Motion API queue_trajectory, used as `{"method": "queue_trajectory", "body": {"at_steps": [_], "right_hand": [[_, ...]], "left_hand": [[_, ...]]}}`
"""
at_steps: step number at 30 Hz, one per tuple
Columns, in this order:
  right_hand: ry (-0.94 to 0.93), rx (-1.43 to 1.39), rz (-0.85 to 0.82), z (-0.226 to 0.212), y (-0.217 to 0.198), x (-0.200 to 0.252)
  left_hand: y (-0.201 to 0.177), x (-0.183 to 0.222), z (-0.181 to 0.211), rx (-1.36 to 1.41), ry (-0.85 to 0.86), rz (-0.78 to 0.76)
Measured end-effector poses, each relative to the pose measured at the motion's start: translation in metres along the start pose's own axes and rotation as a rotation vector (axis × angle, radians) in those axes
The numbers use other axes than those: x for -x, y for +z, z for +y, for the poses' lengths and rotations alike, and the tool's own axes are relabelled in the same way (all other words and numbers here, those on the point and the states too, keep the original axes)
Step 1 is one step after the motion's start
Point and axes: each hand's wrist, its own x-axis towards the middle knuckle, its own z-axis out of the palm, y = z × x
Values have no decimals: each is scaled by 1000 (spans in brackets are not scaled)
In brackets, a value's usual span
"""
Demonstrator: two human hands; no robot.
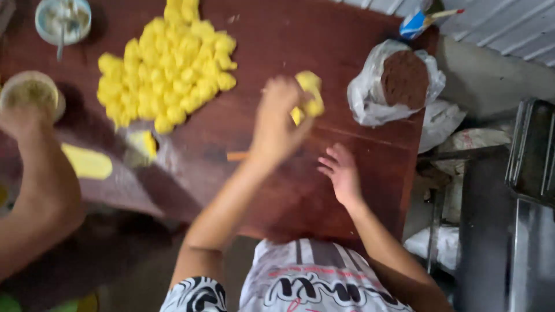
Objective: Portioning and shaping yellow dough into balls and arranging them on baking trays.
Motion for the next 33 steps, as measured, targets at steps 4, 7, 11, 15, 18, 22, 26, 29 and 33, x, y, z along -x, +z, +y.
{"method": "queue_trajectory", "body": {"at_steps": [4, 7, 11, 15, 18, 22, 26, 29, 33], "right_hand": [[-50, -384, -491, -53, 28, 79], [-19, -5, -382, -18, -31, 97], [160, -175, -356, -45, -41, 118], [349, -435, -558, -95, -28, 135], [-75, 460, -653, -93, -50, 120], [-235, 871, -663, -150, -24, 118], [-410, 925, -712, -203, -12, 111], [-445, 790, -644, -212, 4, 104], [-73, 524, -615, -182, 58, 85]], "left_hand": [[73, 130, 48, 130, -332, -119], [86, 175, 83, 390, -525, -227], [74, 184, 125, 569, -639, -277], [108, 225, 110, 497, -571, -96], [125, 243, 118, 894, -956, -129], [103, 268, 106, 822, -1066, -60], [62, 265, 78, 754, -990, 61], [39, 226, 56, 854, -841, 131], [29, 159, 59, 1180, -804, 164]]}}
